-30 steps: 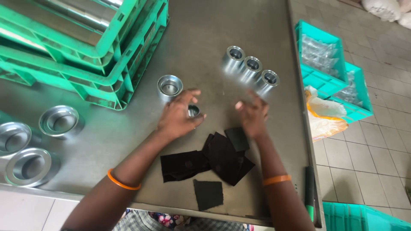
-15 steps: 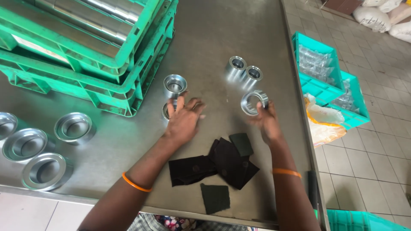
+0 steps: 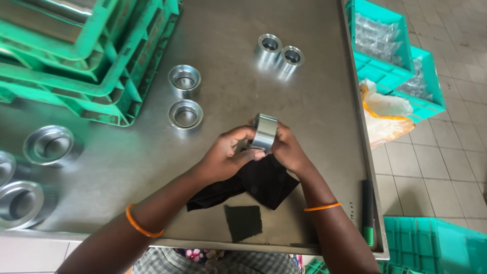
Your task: Inspecting, wiping, and marking metal rings on a fabrication floor table.
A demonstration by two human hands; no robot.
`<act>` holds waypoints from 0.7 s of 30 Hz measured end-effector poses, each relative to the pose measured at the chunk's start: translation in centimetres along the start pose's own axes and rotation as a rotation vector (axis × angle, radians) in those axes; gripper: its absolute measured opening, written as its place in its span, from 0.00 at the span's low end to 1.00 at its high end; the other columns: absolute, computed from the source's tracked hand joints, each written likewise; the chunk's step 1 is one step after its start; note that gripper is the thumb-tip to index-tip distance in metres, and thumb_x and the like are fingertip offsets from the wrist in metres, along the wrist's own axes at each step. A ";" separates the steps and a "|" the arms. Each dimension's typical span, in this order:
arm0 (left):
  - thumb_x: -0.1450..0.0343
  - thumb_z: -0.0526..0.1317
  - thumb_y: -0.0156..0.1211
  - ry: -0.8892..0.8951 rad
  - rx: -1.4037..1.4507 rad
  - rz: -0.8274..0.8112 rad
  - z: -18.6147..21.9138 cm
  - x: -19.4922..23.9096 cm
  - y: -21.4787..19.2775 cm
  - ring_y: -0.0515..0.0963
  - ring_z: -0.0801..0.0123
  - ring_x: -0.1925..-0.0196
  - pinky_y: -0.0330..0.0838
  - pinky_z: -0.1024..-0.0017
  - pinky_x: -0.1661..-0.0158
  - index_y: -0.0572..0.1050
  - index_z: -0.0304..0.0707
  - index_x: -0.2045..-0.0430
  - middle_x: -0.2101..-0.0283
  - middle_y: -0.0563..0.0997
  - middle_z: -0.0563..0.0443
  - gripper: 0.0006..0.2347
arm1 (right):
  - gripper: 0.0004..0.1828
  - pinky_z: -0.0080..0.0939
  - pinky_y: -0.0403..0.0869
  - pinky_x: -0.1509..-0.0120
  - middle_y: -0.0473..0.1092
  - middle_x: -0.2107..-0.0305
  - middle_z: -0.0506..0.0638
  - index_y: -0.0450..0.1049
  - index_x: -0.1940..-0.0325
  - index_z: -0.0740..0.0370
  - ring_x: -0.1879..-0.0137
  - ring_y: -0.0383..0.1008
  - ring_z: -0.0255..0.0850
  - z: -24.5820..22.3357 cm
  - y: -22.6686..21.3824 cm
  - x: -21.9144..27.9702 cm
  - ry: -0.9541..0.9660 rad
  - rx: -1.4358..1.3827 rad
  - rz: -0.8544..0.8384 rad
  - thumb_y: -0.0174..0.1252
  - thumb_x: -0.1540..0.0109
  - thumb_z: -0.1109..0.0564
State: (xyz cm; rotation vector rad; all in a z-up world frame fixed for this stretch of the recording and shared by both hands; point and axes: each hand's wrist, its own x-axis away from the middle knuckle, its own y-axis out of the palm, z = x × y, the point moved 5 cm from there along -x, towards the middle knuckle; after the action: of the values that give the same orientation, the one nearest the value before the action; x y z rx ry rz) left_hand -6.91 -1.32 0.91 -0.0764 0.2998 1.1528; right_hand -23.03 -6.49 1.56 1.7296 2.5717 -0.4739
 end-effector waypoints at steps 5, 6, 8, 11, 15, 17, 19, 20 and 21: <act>0.27 0.33 0.63 0.026 0.118 -0.028 0.3 0.0 0.3 0.77 0.76 0.48 0.72 0.72 0.45 0.75 0.32 0.54 0.52 0.79 0.53 0.10 | 0.25 0.38 0.76 0.45 0.73 0.53 0.53 0.72 0.39 0.64 0.49 0.78 0.39 -2.9 0.4 1.1 -0.346 0.354 0.035 0.50 0.39 0.76; 0.27 0.33 0.63 0.020 0.118 -0.024 0.2 0.0 0.2 0.77 0.76 0.48 0.72 0.72 0.45 0.75 0.32 0.54 0.52 0.79 0.53 0.10 | 0.25 0.38 0.76 0.45 0.73 0.53 0.53 0.72 0.39 0.64 0.49 0.78 0.39 -2.9 0.5 1.1 -0.343 0.349 0.032 0.50 0.39 0.76; 0.27 0.32 0.64 0.122 -0.032 -0.017 0.6 0.2 0.0 0.78 0.72 0.48 0.71 0.71 0.44 0.75 0.31 0.53 0.52 0.80 0.49 0.10 | 0.23 0.36 0.77 0.51 0.74 0.59 0.52 0.70 0.36 0.64 0.55 0.78 0.38 -2.6 0.7 0.9 -0.229 0.250 0.020 0.52 0.36 0.73; 0.28 0.32 0.67 0.096 -0.085 -0.061 2.0 0.2 0.2 0.81 0.71 0.56 0.71 0.70 0.43 0.74 0.30 0.52 0.60 0.82 0.48 0.12 | 0.21 0.33 0.75 0.67 0.73 0.67 0.52 0.67 0.34 0.65 0.67 0.76 0.37 -1.8 2.1 0.8 0.123 -0.103 -0.120 0.52 0.32 0.65; 0.29 0.35 0.62 -0.053 0.178 -0.093 2.0 -0.1 0.3 0.82 0.73 0.61 0.79 0.69 0.54 0.70 0.33 0.47 0.59 0.79 0.52 0.16 | 0.26 0.30 0.71 0.80 0.72 0.72 0.51 0.62 0.30 0.65 0.79 0.73 0.33 -1.7 3.2 1.2 0.340 -0.274 -0.147 0.51 0.34 0.60; 0.24 0.37 0.60 0.001 0.075 -0.125 2.2 0.1 -0.3 0.83 0.70 0.60 0.78 0.67 0.50 0.73 0.29 0.49 0.60 0.81 0.49 0.12 | 0.30 0.30 0.69 0.82 0.72 0.69 0.50 0.59 0.30 0.66 0.80 0.72 0.32 -2.0 3.4 1.1 0.311 -0.286 -0.133 0.53 0.38 0.63; 0.24 0.38 0.60 -0.025 0.096 -0.132 2.4 0.2 -0.5 0.83 0.70 0.60 0.78 0.67 0.51 0.73 0.28 0.48 0.61 0.80 0.49 0.13 | 0.29 0.30 0.69 0.82 0.71 0.69 0.50 0.60 0.31 0.66 0.80 0.72 0.33 -2.1 3.5 1.2 0.288 -0.291 -0.133 0.53 0.37 0.64; 0.24 0.39 0.59 -0.053 0.118 -0.146 2.5 0.2 -0.5 0.83 0.70 0.60 0.78 0.67 0.52 0.73 0.28 0.46 0.61 0.80 0.49 0.14 | 0.27 0.30 0.69 0.83 0.70 0.69 0.51 0.60 0.33 0.66 0.80 0.71 0.33 -2.3 3.4 1.3 0.265 -0.297 -0.127 0.52 0.37 0.65; 0.24 0.39 0.59 -0.050 0.117 -0.143 2.6 0.2 -0.5 0.83 0.70 0.60 0.78 0.67 0.52 0.73 0.28 0.46 0.61 0.80 0.49 0.14 | 0.27 0.30 0.69 0.83 0.70 0.69 0.51 0.60 0.33 0.66 0.80 0.71 0.33 -2.2 3.5 1.3 0.263 -0.295 -0.130 0.52 0.37 0.65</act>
State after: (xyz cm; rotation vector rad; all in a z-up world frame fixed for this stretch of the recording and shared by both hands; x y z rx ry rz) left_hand -5.83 -0.78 3.29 0.0332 0.3119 0.9925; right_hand -20.02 -3.55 2.61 1.6239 2.7623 0.1410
